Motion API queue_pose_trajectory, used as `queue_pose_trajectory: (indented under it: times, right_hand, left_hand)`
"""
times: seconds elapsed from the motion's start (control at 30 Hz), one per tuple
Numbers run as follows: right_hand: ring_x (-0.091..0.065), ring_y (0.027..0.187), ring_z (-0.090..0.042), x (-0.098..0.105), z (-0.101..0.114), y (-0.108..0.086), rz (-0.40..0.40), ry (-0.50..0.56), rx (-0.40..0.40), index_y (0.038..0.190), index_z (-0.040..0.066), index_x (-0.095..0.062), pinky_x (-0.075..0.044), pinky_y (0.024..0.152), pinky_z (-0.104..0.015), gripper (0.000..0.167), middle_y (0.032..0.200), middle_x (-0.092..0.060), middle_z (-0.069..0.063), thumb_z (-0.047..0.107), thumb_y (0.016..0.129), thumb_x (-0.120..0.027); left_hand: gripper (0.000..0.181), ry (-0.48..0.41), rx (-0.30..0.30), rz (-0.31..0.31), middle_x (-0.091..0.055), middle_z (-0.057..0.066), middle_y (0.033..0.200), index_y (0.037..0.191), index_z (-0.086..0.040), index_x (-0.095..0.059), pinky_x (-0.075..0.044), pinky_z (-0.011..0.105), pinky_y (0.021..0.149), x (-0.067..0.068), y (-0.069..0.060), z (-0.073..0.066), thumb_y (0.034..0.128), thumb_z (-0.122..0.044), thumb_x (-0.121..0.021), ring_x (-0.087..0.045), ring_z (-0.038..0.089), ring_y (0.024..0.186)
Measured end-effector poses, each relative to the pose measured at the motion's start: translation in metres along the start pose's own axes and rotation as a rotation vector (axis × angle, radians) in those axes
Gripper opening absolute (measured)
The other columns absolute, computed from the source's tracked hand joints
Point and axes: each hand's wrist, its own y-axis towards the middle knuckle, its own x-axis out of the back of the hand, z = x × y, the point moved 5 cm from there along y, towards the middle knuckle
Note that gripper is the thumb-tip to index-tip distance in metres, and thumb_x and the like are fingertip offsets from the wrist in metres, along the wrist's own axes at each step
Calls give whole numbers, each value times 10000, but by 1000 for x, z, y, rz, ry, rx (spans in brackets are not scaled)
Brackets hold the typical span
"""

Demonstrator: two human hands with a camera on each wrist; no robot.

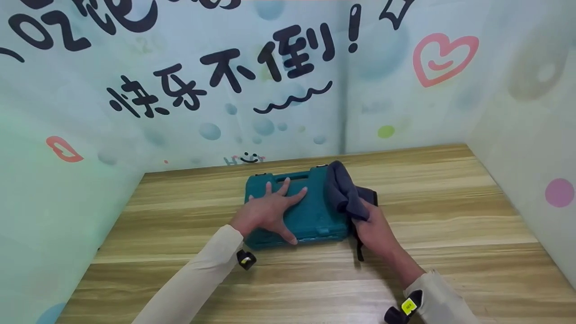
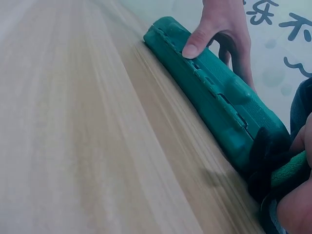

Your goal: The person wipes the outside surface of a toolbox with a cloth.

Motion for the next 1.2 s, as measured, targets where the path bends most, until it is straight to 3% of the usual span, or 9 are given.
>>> queue_pose_trajectory:
  times: [0.17,0.5,0.73,1.0,1.1,1.2]
  right_hand:
    - [-528,756,-207,-2,1,-2,14,17,-5,1043,-87,-634,-436,644,-295,108,848,-528,-102,-45,986,-553]
    - [-510,869,-285,-4,2,1,5,8,-92,1107,-97,-602,-423,707,-307,159,945,-522,-146,2,1011,-523]
    - [-474,942,-301,-4,0,20,1,18,-118,1078,-112,-601,-391,780,-297,163,1011,-506,-154,7,1012,-512]
    - [-448,1024,-300,-6,-2,41,-11,76,-148,1206,-139,-575,-367,883,-312,260,1114,-494,-194,5,1006,-492]
    - [-450,1014,-296,-6,-2,49,3,94,-161,1230,-135,-553,-367,872,-323,273,1108,-480,-195,2,1004,-482]
    - [-490,885,-284,-7,-3,56,19,113,-176,1192,-117,-537,-401,766,-321,236,996,-467,-178,9,1001,-479]
  left_hand:
    - [1237,5,5,-12,60,48,1698,1621,-457,-101,-132,802,1026,-1,1,2,678,-602,-888,73,494,1481]
    - [1238,14,7,-27,59,38,1697,1619,-460,-103,-128,801,1026,0,-1,2,677,-583,-896,67,490,1483]
    - [1228,8,5,-27,63,36,1698,1613,-478,-106,-117,803,1027,0,-1,1,678,-584,-895,82,487,1483]
    - [1218,7,-6,-23,76,33,1696,1609,-489,-102,-109,806,1025,-1,0,0,689,-577,-895,90,483,1482]
    - [1220,6,-3,-22,81,29,1696,1609,-489,-101,-103,806,1028,0,0,1,689,-575,-897,96,477,1484]
    - [1222,4,-4,-16,89,27,1695,1611,-485,-101,-100,810,1025,0,-1,1,691,-565,-902,105,475,1483]
